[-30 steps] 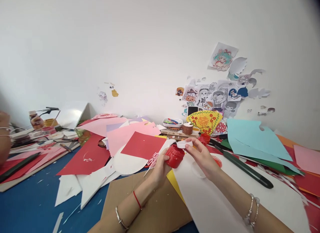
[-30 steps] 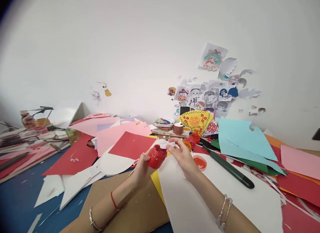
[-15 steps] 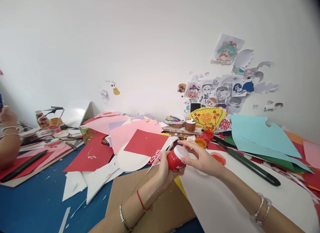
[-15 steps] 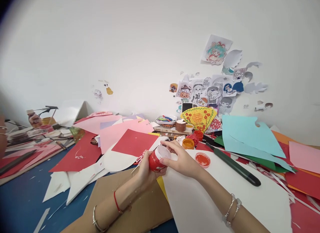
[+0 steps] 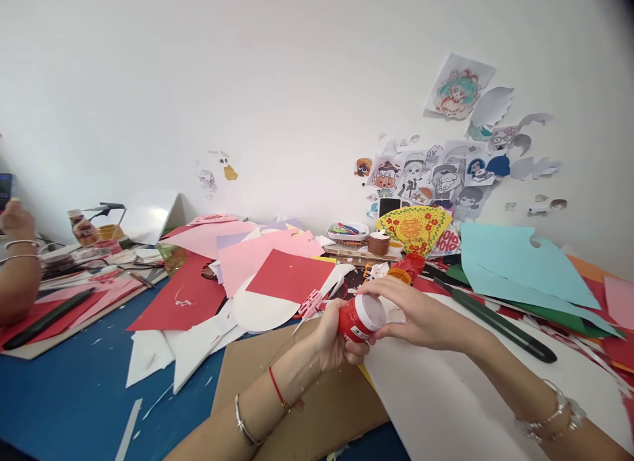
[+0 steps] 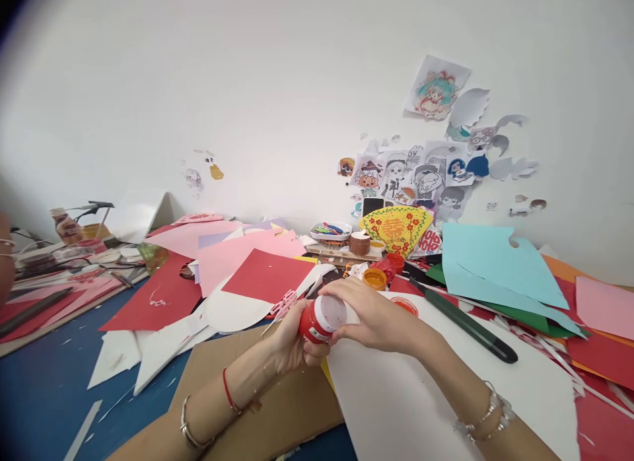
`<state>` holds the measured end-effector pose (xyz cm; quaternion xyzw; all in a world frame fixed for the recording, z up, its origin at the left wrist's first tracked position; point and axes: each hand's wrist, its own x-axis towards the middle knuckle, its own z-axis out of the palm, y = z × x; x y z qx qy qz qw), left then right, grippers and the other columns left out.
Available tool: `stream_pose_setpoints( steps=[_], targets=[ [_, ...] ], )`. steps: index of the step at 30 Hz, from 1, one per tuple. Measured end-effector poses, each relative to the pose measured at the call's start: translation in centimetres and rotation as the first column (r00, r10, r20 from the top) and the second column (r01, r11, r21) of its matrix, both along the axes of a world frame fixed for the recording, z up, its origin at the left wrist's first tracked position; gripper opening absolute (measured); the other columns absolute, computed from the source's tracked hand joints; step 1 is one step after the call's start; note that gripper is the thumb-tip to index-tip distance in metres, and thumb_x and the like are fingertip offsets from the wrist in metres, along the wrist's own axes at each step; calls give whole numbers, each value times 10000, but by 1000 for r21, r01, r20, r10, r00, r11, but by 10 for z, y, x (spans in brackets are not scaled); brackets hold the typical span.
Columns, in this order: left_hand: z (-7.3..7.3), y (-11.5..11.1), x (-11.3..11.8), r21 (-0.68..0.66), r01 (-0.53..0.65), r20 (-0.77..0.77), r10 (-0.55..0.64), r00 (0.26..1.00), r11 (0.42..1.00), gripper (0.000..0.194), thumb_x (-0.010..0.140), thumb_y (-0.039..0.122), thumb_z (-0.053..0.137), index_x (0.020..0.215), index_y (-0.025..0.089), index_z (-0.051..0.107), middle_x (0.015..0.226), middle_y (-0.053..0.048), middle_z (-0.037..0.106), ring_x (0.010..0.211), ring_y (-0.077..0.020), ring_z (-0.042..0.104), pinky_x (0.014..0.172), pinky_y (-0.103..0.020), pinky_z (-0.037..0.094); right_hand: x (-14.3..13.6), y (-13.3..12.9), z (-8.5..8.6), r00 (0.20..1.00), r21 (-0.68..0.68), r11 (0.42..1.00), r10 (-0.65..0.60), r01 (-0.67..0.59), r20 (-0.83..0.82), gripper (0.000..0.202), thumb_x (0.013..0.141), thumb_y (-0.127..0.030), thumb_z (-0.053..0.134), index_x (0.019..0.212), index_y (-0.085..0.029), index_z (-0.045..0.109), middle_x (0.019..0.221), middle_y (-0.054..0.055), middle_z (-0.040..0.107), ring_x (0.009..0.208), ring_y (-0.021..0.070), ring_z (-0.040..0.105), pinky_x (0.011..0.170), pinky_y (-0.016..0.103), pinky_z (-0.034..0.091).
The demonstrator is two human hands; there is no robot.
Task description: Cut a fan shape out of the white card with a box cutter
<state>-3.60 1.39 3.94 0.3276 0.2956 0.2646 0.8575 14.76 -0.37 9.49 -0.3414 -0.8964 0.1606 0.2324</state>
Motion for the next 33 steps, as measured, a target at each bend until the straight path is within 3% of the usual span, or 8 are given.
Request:
stream_pose_setpoints(
  steps=[5,9,13,19,24,27,29,33],
  targets=[
    [1,0,-2,79,8,-35,-5,999,997,457,793,434,234,666,118,538,490,-41,488,309,-54,273,335,-168,145,0,-3,2,999,4,1000,-24,24,36,548,785,-392,664,1283,-241,492,1321,65,504,1226,236,437,1004,365,382],
    [-2,-2,2,140,-200,-69,211,975,970,364,777,468,307,604,174,433,430,11,425,308,-49,260,351,-164,166,-5,-4,-1,995,48,996,-82,80,53,546,774,-373,676,1274,-237,505,1301,73,525,1197,253,467,971,370,407],
    [-7,-6,9,178,-421,-46,435,899,889,327,742,506,380,638,197,390,411,50,382,306,-43,244,363,-164,141,-10,-6,-2,986,70,988,-141,136,86,521,774,-445,667,1231,-235,532,1249,82,559,1129,269,511,871,360,454],
    [-2,-14,12,377,-585,22,625,780,718,272,712,495,398,782,234,365,483,74,405,316,-73,278,357,-186,155,-13,-6,-2,986,38,986,-162,160,49,523,770,-500,657,1203,-238,525,1191,60,586,1064,245,538,835,331,456],
    [6,-23,7,654,-633,89,789,608,414,276,760,510,393,821,243,352,629,44,434,493,-121,413,449,-228,335,-20,-20,0,977,34,979,-204,202,69,662,845,-580,499,1381,-221,353,1302,108,508,1102,270,518,859,390,457],
    [1,-28,5,758,-602,156,827,540,250,276,791,505,394,870,241,380,766,8,457,625,-148,452,572,-261,393,-32,-31,-2,964,42,963,-266,265,9,582,935,-540,286,1393,-181,314,1300,134,506,1143,273,498,880,413,450],
    [-3,-30,5,782,-592,177,841,511,195,290,788,512,401,887,240,389,835,-7,449,672,-159,450,598,-272,396,-39,-35,-6,952,43,951,-304,305,-34,528,961,-478,195,1367,-165,323,1276,140,523,1132,273,511,865,416,458],
    [-7,-31,8,756,-628,217,834,507,185,258,812,491,380,881,242,376,820,2,417,675,-157,437,602,-267,391,-42,-33,-16,971,134,962,-234,239,-52,481,965,-432,215,1346,-154,308,1220,161,541,1084,280,526,838,418,466]
  ],
)
